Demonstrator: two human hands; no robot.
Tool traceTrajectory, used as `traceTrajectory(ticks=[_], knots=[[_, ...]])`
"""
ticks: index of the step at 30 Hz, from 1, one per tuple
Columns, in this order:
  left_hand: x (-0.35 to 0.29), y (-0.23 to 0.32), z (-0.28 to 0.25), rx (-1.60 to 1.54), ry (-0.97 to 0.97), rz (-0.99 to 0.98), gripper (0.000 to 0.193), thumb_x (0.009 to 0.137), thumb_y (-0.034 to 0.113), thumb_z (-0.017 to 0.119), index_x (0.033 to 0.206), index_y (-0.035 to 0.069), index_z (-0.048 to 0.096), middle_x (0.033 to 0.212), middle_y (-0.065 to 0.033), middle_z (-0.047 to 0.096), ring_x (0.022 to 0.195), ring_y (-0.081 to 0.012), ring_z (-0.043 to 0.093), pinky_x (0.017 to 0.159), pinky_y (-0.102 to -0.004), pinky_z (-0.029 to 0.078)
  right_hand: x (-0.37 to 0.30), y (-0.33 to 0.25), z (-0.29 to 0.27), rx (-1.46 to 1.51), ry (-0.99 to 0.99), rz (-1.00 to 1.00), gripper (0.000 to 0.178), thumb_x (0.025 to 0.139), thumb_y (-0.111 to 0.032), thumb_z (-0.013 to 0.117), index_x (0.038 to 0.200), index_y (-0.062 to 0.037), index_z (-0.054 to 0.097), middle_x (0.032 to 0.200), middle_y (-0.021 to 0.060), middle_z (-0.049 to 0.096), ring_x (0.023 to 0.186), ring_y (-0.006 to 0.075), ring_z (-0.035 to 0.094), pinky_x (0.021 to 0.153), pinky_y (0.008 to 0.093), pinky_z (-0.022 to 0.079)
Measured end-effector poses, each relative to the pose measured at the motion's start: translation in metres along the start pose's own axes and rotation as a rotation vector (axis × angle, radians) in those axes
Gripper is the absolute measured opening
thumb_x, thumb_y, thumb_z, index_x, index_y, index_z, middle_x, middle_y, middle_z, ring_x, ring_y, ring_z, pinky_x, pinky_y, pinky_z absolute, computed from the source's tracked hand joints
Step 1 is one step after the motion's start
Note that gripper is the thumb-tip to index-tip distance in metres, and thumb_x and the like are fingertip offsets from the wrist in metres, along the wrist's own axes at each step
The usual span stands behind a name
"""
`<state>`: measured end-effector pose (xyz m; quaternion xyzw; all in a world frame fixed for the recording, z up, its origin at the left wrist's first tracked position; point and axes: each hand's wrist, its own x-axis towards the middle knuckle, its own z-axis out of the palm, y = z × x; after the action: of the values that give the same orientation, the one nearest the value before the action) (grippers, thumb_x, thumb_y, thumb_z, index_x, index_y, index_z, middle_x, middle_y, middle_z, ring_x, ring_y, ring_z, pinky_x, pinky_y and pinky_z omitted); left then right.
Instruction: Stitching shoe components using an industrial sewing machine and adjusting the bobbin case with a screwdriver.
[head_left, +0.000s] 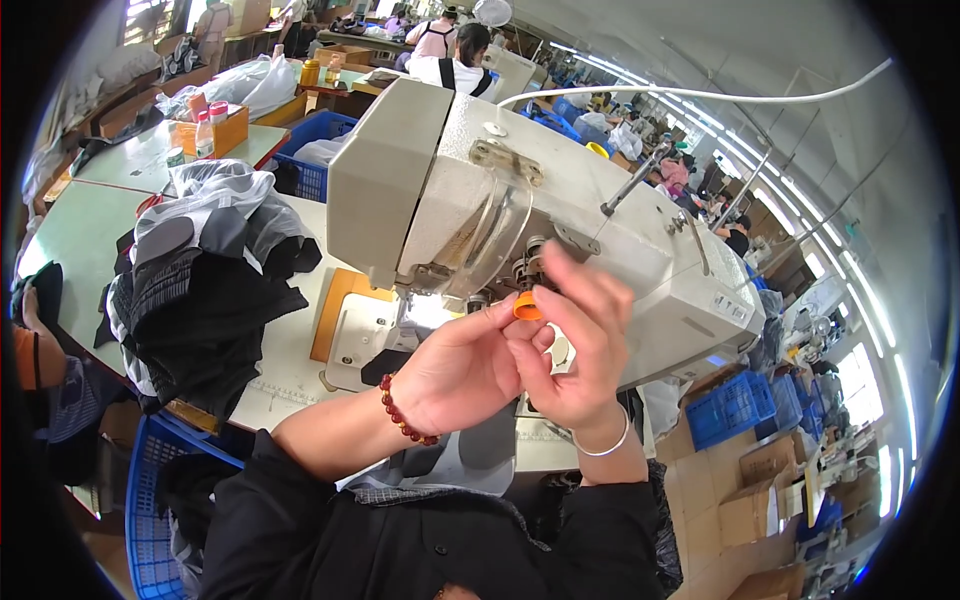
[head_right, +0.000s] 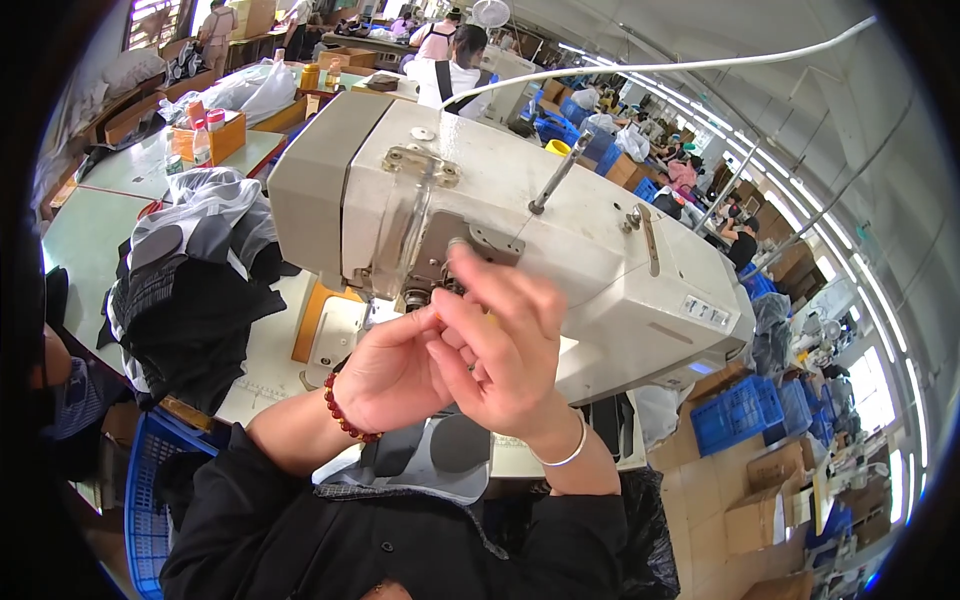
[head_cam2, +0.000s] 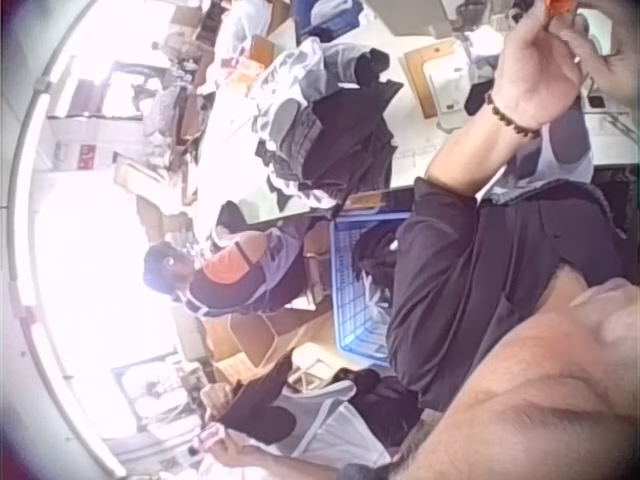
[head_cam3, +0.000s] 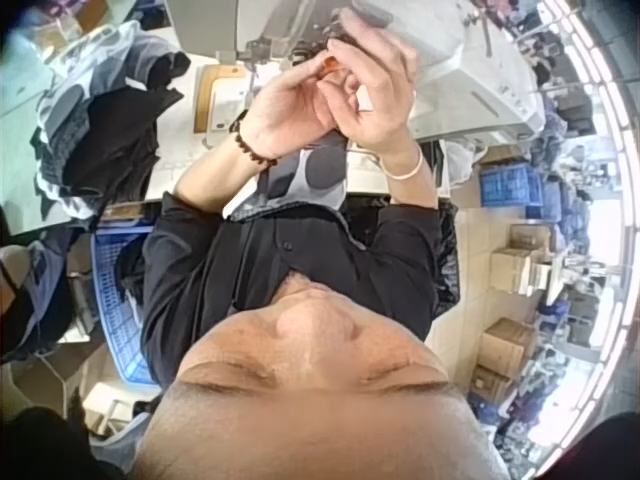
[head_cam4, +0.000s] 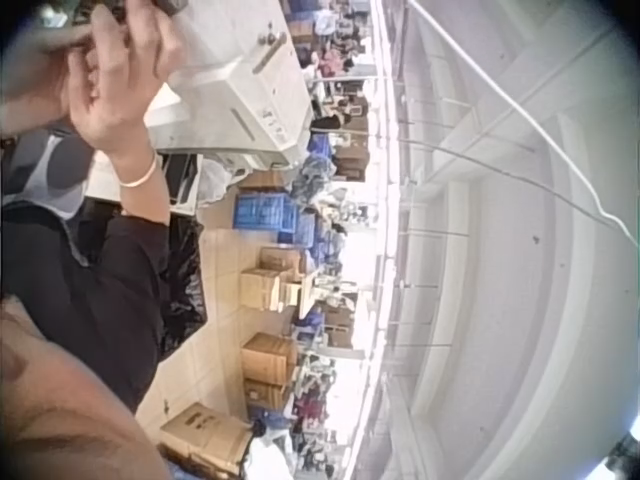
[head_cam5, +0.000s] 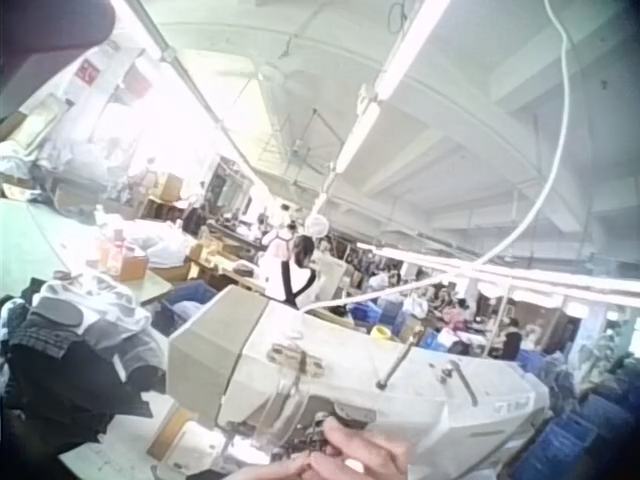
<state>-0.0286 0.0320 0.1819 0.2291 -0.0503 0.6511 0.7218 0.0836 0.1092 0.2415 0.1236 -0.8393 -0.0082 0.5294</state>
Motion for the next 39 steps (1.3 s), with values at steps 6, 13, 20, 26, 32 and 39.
traceTrajectory(ticks=[6, 13, 20, 26, 32, 39], knots=[[0.0, -0.002, 0.013, -0.07, 0.051, 0.014, 0.028, 0.1, 0.031, 0.052, 0.117, 0.009, 0.056, 0.116, -0.0029, 0.059, 0.109, -0.0155, 0.056, 0.099, -0.0356, 0.044, -0.005, 0.002, -0.006, -0.194, -0.088, 0.01, 0.041, 0.068, -0.012, 0.079, 0.107, -0.0063, 0.069, 0.103, 0.0077, 0.061, 0.091, 0.0249, 0.051, 0.082, 0.037, 0.04], [0.0, -0.003, 0.008, -0.057, 0.013, 0.031, 0.027, 0.102, 0.029, 0.049, 0.118, 0.008, 0.053, 0.115, -0.0038, 0.058, 0.111, -0.0159, 0.056, 0.1, -0.0345, 0.044, -0.001, 0.001, -0.007, -0.05, -0.101, 0.046, 0.036, 0.072, -0.007, 0.072, 0.108, -0.0056, 0.07, 0.102, 0.006, 0.064, 0.088, 0.0246, 0.052, 0.083, 0.0381, 0.039], [0.0, -0.002, 0.005, -0.166, -0.006, 0.056, 0.025, 0.103, 0.026, 0.045, 0.116, 0.007, 0.053, 0.113, -0.0056, 0.059, 0.108, -0.0141, 0.057, 0.1, -0.033, 0.045, 0.0, 0.003, -0.001, -0.036, -0.068, -0.016, 0.027, 0.072, -0.006, 0.072, 0.099, -0.004, 0.068, 0.097, 0.0048, 0.069, 0.086, 0.0235, 0.057, 0.083, 0.0381, 0.038], [0.004, -0.004, 0.016, -0.139, 0.183, 0.058, 0.024, 0.103, 0.023, 0.045, 0.111, 0.003, 0.055, 0.107, -0.0036, 0.059, 0.104, -0.0129, 0.058, 0.095, -0.0288, 0.047, -0.001, 0.007, -0.002, -0.073, -0.074, -0.051, 0.026, 0.073, -0.005, 0.072, 0.098, -0.0048, 0.068, 0.101, 0.0055, 0.069, 0.086, 0.0222, 0.059, 0.083, 0.0377, 0.039], [0.007, -0.005, 0.013, -0.303, 0.181, 0.068, 0.023, 0.101, 0.023, 0.048, 0.105, 0.003, 0.058, 0.099, -0.0051, 0.062, 0.095, -0.0159, 0.058, 0.093, -0.0325, 0.046, -0.006, -0.001, -0.002, -0.139, 0.073, 0.188, 0.031, 0.073, -0.007, 0.075, 0.102, -0.0045, 0.066, 0.091, 0.0072, 0.064, 0.082, 0.0238, 0.057, 0.08, 0.0381, 0.039], [0.007, -0.004, 0.017, -0.349, 0.173, 0.054, 0.028, 0.1, 0.028, 0.05, 0.101, 0.002, 0.059, 0.101, -0.0076, 0.062, 0.095, -0.0202, 0.058, 0.096, -0.0338, 0.045, 0.004, -0.003, 0.003, -0.432, 0.01, 0.124, 0.036, 0.071, -0.022, 0.083, 0.096, -0.0045, 0.063, 0.083, 0.0036, 0.061, 0.074, 0.0224, 0.055, 0.076, 0.0377, 0.037]])
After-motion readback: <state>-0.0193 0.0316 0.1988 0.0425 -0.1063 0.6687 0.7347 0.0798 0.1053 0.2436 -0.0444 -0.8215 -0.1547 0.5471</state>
